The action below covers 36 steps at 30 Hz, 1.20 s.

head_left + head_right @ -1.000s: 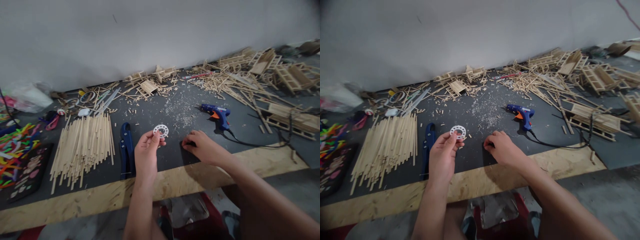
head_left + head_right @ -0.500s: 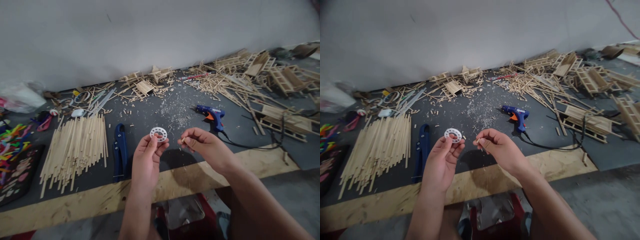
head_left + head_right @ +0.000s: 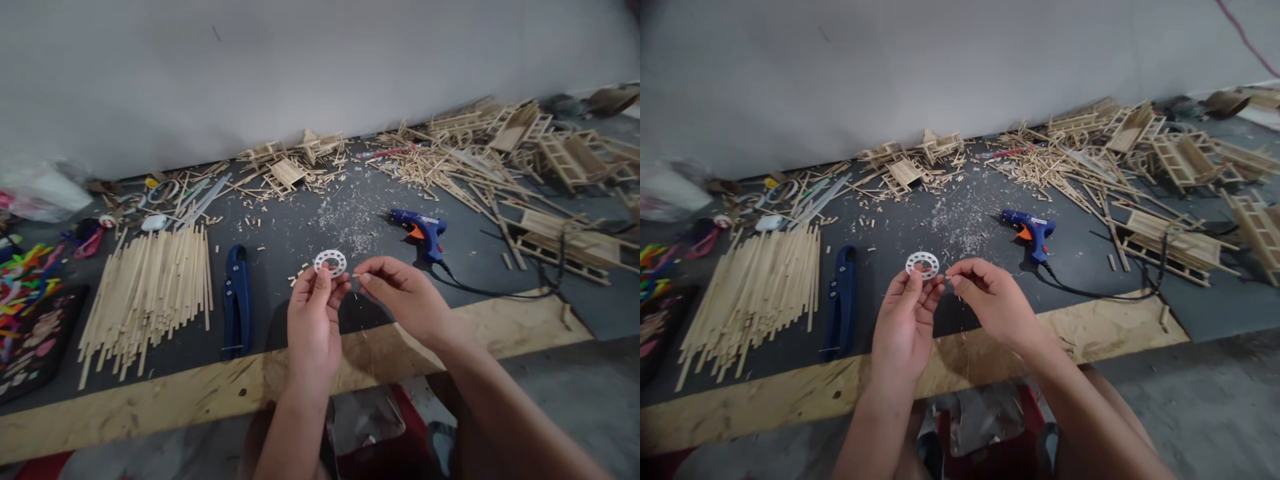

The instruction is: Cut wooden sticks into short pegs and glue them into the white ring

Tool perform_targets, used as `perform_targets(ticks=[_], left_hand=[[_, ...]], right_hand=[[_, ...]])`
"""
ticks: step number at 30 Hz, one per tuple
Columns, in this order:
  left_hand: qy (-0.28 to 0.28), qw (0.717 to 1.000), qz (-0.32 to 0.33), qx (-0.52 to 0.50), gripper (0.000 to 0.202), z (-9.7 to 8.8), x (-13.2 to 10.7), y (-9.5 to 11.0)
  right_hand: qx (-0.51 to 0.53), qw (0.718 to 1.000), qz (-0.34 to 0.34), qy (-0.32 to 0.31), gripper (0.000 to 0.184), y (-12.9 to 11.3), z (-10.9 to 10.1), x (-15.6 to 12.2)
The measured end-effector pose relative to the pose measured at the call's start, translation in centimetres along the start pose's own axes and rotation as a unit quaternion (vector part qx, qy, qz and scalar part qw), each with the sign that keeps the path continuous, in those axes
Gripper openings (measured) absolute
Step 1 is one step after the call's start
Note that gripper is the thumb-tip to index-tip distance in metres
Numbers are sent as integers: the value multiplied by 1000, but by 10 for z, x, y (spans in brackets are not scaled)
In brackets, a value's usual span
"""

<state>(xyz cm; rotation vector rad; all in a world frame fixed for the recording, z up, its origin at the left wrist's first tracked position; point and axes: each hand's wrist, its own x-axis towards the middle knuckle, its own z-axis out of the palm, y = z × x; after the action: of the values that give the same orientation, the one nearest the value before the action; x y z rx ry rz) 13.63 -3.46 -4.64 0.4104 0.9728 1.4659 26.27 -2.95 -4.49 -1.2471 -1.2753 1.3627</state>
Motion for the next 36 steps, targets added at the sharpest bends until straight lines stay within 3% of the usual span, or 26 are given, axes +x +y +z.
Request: perform_targets(ticks=[14, 23, 28, 32, 36], left_hand=[[-30, 999, -25, 8, 12, 0, -2, 0], [-37, 999, -15, 21, 12, -2, -2, 3], [-47, 998, 15, 47, 13, -2, -3, 2], [-43, 994, 45, 89, 15, -3, -5, 1], [-48, 977, 83, 189, 19, -6, -5, 3]], right_hand=[[-8, 1000, 10, 12, 13, 0, 1, 5], [27, 999, 34, -32, 20, 2, -7, 4], [-11, 998, 26, -47, 18, 2, -8, 3], [-62, 998, 23, -16, 17, -2, -10, 2], [-36, 999, 4, 29, 19, -7, -11, 0]])
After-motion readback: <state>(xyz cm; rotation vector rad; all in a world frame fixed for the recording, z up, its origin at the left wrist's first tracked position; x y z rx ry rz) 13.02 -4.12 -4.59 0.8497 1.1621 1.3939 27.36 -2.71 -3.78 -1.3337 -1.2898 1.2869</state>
